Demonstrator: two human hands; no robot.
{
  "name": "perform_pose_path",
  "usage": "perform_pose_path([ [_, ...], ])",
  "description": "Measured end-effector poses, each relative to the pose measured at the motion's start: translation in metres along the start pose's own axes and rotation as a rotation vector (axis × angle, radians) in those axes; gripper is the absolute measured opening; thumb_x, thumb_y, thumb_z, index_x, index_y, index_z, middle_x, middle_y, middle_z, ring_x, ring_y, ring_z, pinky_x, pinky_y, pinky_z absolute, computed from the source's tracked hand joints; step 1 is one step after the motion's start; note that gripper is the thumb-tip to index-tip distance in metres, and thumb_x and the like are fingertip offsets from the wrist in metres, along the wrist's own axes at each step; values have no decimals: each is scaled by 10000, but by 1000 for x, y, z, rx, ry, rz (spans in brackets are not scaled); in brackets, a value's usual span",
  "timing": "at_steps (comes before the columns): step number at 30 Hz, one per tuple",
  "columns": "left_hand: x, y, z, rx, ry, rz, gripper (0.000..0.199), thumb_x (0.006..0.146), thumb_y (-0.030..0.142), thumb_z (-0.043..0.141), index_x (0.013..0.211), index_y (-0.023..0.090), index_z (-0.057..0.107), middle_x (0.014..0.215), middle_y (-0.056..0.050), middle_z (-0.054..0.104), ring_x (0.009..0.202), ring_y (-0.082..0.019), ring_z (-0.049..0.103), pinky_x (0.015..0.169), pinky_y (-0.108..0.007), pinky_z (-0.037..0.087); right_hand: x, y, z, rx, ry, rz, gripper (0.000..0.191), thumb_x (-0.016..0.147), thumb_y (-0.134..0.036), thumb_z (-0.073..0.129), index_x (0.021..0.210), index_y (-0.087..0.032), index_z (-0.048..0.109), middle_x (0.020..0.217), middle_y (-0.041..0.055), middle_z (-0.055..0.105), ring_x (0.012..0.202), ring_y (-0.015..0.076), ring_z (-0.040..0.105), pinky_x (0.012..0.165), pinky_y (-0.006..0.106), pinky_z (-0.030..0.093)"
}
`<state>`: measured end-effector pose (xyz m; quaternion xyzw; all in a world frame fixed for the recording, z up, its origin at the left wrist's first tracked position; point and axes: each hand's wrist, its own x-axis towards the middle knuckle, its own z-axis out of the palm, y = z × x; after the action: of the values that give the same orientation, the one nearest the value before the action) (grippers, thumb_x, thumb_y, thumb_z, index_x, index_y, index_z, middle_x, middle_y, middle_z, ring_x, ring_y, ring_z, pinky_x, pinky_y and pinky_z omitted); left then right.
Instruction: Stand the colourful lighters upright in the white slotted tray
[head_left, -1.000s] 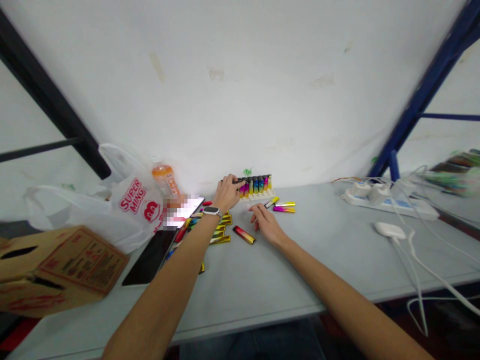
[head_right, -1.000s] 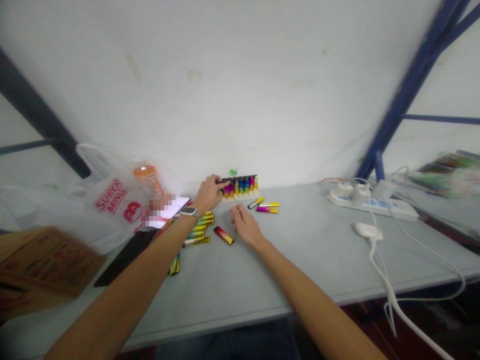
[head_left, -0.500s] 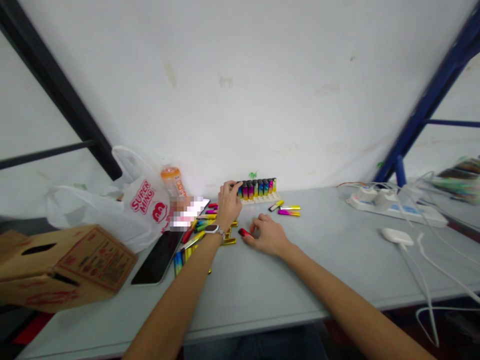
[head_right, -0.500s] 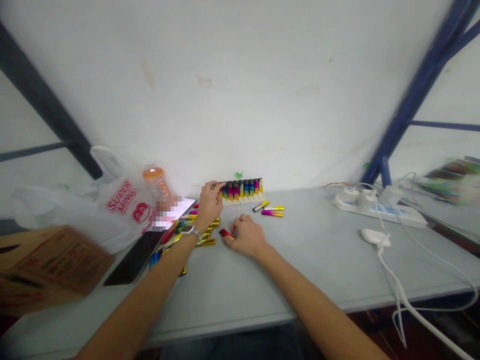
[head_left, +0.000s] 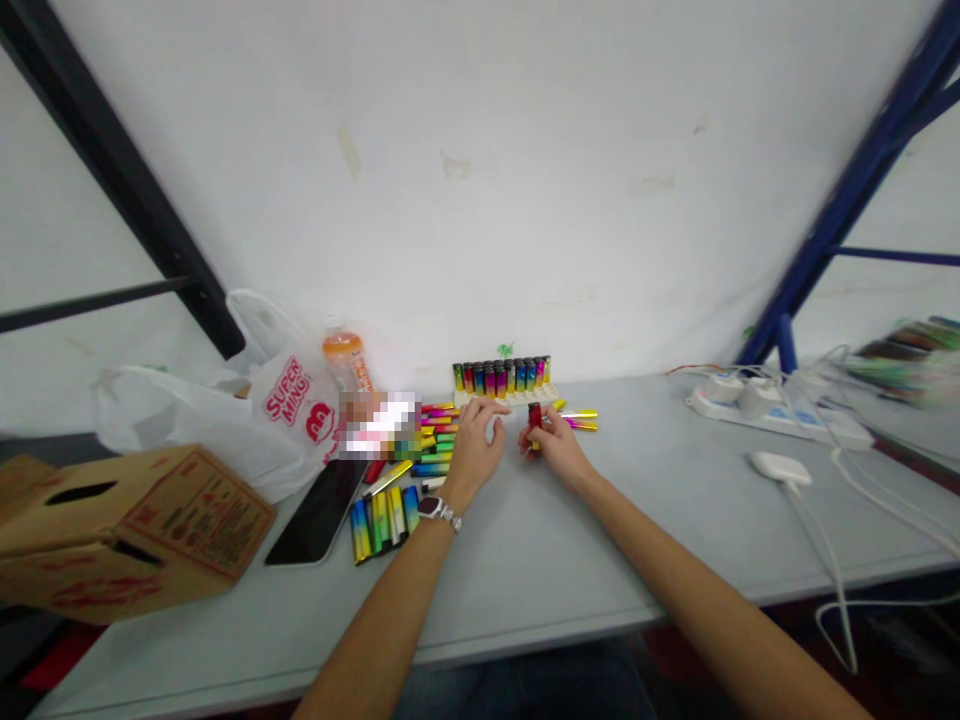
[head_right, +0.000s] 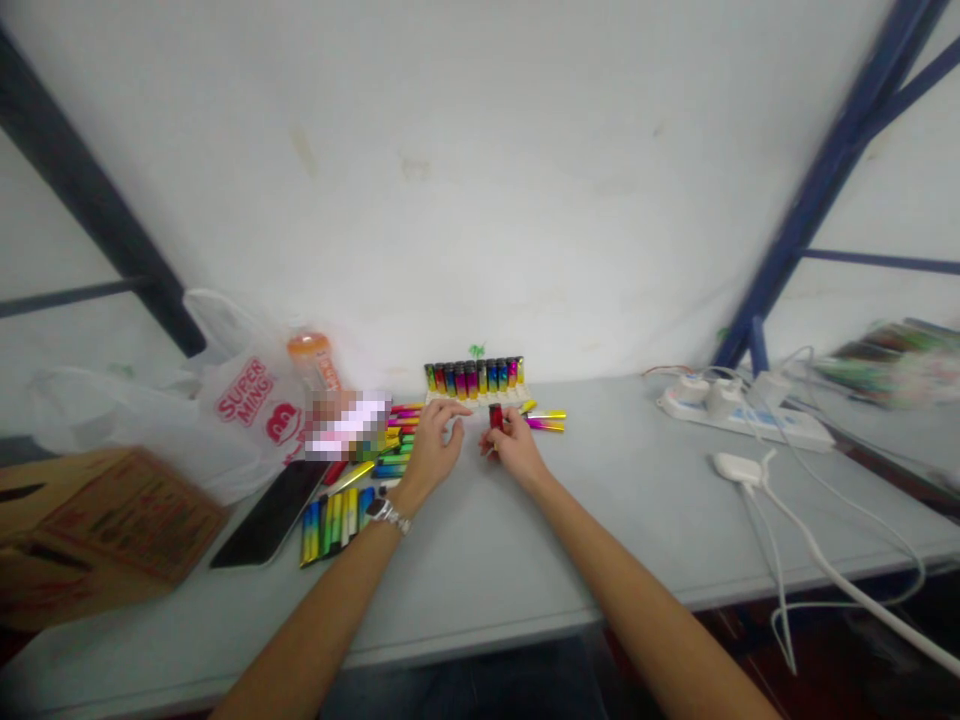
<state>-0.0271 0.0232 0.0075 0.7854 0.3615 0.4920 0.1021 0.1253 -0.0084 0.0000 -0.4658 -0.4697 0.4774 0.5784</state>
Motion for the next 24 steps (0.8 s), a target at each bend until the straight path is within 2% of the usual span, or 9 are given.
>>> perform_pose_path([
  [2, -1, 0, 2, -30, -19, -5, 216, 893, 103, 510, 979, 210, 676, 1033, -58, 602, 1045, -209, 558, 924, -383, 490, -3, -4, 3, 79, 0, 42, 250, 639, -351, 605, 802, -233, 457, 571, -66, 533, 456, 111, 451, 430, 227, 336],
  [4, 0, 0, 3, -52, -27, -11, 208, 891, 103, 515, 965, 206, 680, 1013, -56, 606, 1024, -202, 569, 886, -364, 500, -5, -5, 5, 99, -28, 77, 231, 678, -409, 602, 753, -224, 484, 505, -80, 435, 407, 92, 342, 384, 223, 240],
  [7, 0, 0, 4, -75, -35, -20, 206, 889, 100, 514, 948, 201, 684, 996, -57, 608, 997, -191, 577, 793, -315, 507, -7, -4, 7, 39, -33, 54, 360, 749, -553, 586, 665, -216, 492, 451, -88, 320, 398, 82, 250, 390, 238, 171],
  [9, 0, 1, 4, -85, -40, -31, 207, 890, 107, 510, 937, 199, 690, 997, -60, 603, 983, -184, 578, 710, -276, 494, -6, 0, 7, -40, 9, 7, 422, 777, -586, 561, 593, -222, 452, 437, -76, 307, 407, 85, 257, 406, 250, 187],
  [11, -1, 1, 4, -97, -44, -47, 212, 891, 114, 505, 926, 196, 697, 1012, -66, 593, 977, -178, 579, 651, -249, 473, -4, 4, 5, -115, 60, -35, 418, 807, -537, 527, 548, -231, 409, 432, -56, 328, 423, 99, 296, 422, 259, 219],
  [15, 0, 0, 6, -108, -48, -66, 224, 885, 112, 501, 907, 192, 709, 1025, -71, 579, 927, -160, 588, 616, -231, 464, 1, 10, 2, -189, 146, -88, 341, 837, -399, 430, 540, -237, 391, 438, -38, 349, 452, 122, 335, 440, 260, 250],
  [18, 0, -1, 7, -105, -47, -62, 232, 879, 103, 497, 897, 193, 710, 1020, -68, 581, 883, -149, 591, 596, -224, 457, 0, 10, 4, -181, 157, -97, 315, 839, -375, 404, 556, -237, 391, 448, -40, 349, 453, 122, 342, 439, 255, 259],
  [24, -1, 0, 7, -122, -82, -73, 215, 872, 99, 509, 901, 189, 702, 996, -67, 595, 896, -162, 595, 608, -233, 468, -9, 1, 10, -64, 71, -40, 427, 835, -583, 494, 608, -240, 378, 461, -76, 311, 415, 96, 294, 426, 249, 251],
])
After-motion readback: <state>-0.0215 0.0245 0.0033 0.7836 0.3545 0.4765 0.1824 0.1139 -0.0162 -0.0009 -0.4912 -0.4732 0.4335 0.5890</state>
